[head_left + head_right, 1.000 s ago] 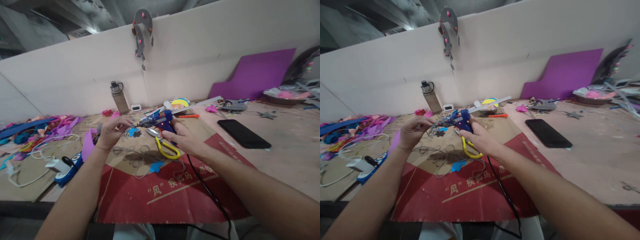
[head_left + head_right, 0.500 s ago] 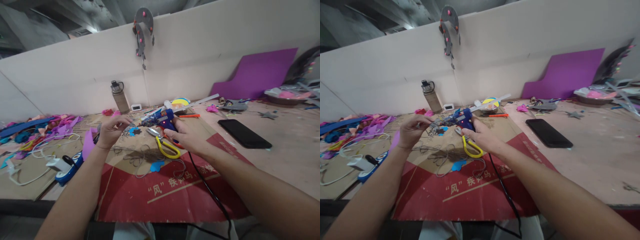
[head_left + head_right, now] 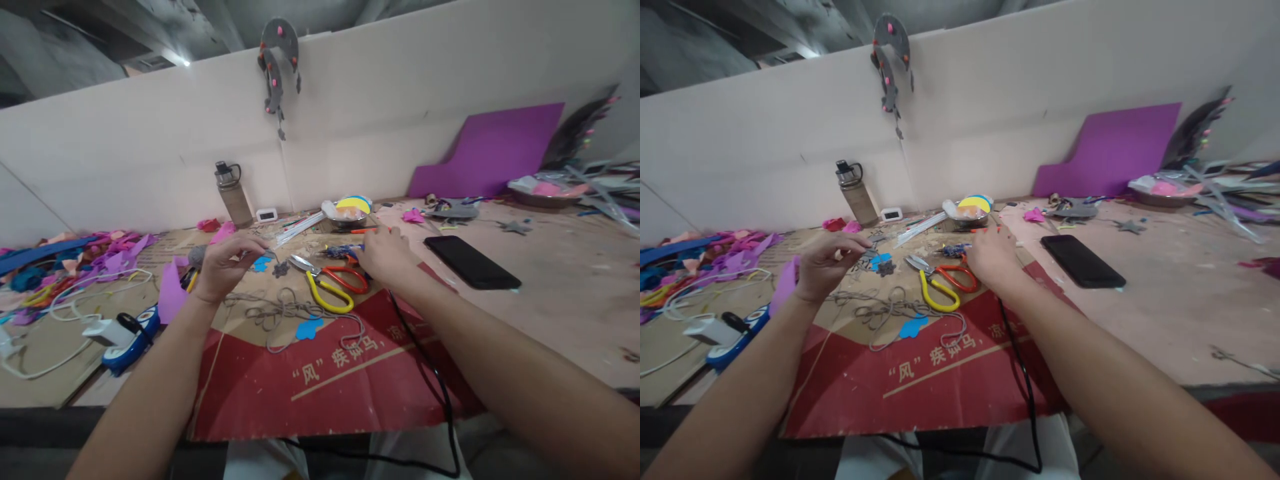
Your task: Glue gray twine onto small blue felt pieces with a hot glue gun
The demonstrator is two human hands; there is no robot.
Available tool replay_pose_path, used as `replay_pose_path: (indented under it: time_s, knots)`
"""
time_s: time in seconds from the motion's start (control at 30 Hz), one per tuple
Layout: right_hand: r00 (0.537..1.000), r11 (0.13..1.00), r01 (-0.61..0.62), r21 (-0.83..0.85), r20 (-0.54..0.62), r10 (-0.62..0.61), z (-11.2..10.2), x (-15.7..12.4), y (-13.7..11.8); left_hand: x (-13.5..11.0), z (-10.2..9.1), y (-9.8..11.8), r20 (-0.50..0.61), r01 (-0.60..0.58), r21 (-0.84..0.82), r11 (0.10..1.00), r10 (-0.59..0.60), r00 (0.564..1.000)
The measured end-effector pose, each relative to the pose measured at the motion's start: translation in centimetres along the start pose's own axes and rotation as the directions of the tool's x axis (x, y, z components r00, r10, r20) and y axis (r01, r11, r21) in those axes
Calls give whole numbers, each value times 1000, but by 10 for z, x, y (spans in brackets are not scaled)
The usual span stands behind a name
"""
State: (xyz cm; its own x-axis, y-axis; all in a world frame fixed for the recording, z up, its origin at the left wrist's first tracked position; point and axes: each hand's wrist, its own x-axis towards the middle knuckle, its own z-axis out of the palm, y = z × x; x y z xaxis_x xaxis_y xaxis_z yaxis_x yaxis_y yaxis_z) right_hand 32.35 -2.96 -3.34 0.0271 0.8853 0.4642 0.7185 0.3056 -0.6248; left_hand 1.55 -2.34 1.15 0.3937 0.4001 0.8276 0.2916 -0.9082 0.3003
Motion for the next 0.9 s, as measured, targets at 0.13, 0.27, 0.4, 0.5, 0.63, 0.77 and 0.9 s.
replay_pose_path:
  time_s: [0.13,0.27,0.4,0.5,0.63,0.77,0.9]
  knots:
    - [992,962,111,251,21,-121,10,-14,-53,1,2,4,31,-40,4,999,39,999]
    - [908,702,-105,704,356,-221,36,-19,-91,1,2,6,47,-51,23,998,49,998]
    - [836,577,-252,777,475,-274,50,-19,-91,0,0,5,57,-65,55,996,62,996]
    - [855,591,-257,764,465,-229,49,-20,-84,0,0,4,76,-61,73,995,56,996]
    - [887,568,-249,784,421,-192,42,-23,-83,0,2,5,95,-53,87,995,44,994]
    - [879,558,-282,780,443,-175,41,-24,-84,0,4,6,95,-69,63,996,63,993]
    - [879,468,-320,824,443,-177,45,-25,-83,0,4,5,104,-88,50,995,82,991]
